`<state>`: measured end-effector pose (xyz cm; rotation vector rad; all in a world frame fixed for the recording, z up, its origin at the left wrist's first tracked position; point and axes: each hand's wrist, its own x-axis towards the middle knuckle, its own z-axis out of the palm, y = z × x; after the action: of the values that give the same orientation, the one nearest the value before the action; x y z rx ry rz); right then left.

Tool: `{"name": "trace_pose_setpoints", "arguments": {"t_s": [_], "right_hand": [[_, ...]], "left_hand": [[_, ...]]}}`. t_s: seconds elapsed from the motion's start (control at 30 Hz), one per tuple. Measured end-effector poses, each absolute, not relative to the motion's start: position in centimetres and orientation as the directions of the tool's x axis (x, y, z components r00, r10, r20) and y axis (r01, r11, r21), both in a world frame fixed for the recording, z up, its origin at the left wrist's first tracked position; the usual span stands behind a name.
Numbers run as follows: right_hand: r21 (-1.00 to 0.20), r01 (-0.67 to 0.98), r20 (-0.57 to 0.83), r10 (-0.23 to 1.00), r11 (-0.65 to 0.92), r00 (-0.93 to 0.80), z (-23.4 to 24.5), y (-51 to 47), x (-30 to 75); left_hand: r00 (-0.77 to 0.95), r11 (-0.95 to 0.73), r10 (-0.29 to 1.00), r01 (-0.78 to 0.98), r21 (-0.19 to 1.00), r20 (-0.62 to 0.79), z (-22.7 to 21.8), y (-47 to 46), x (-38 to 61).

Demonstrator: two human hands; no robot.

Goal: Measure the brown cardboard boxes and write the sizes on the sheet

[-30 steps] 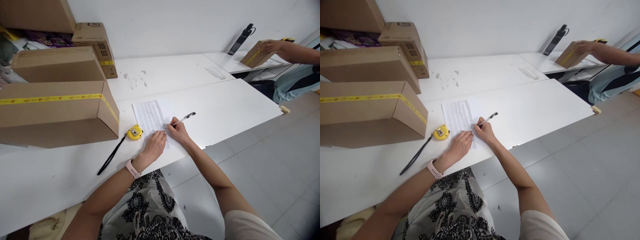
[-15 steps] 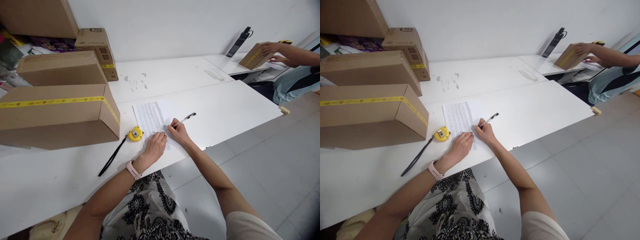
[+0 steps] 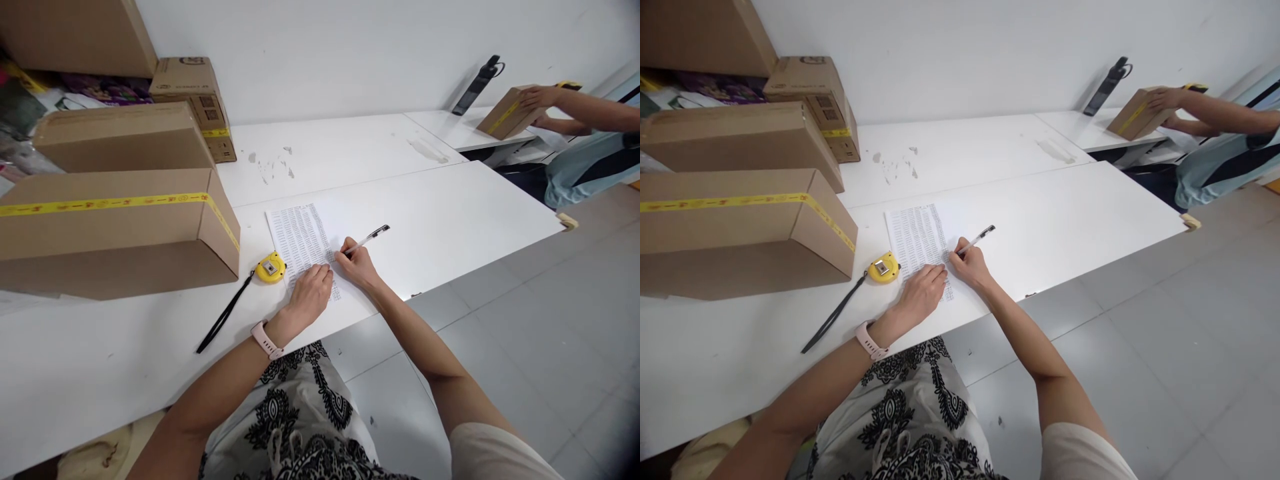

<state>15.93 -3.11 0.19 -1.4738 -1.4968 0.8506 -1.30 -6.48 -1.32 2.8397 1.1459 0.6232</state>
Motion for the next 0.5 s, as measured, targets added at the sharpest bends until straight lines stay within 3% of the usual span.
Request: {"name": "trace_pose_setpoints", "arguments": {"t_s": [0.5], "right_hand": [[-0.899, 0.429, 0.134, 0.989, 0.092, 0.069, 0.42, -3.22, 15.82]], "left_hand": [[0.654, -0.731, 0.671, 0.661, 0.169, 0.349, -1.15, -6.41, -1.29]]}}
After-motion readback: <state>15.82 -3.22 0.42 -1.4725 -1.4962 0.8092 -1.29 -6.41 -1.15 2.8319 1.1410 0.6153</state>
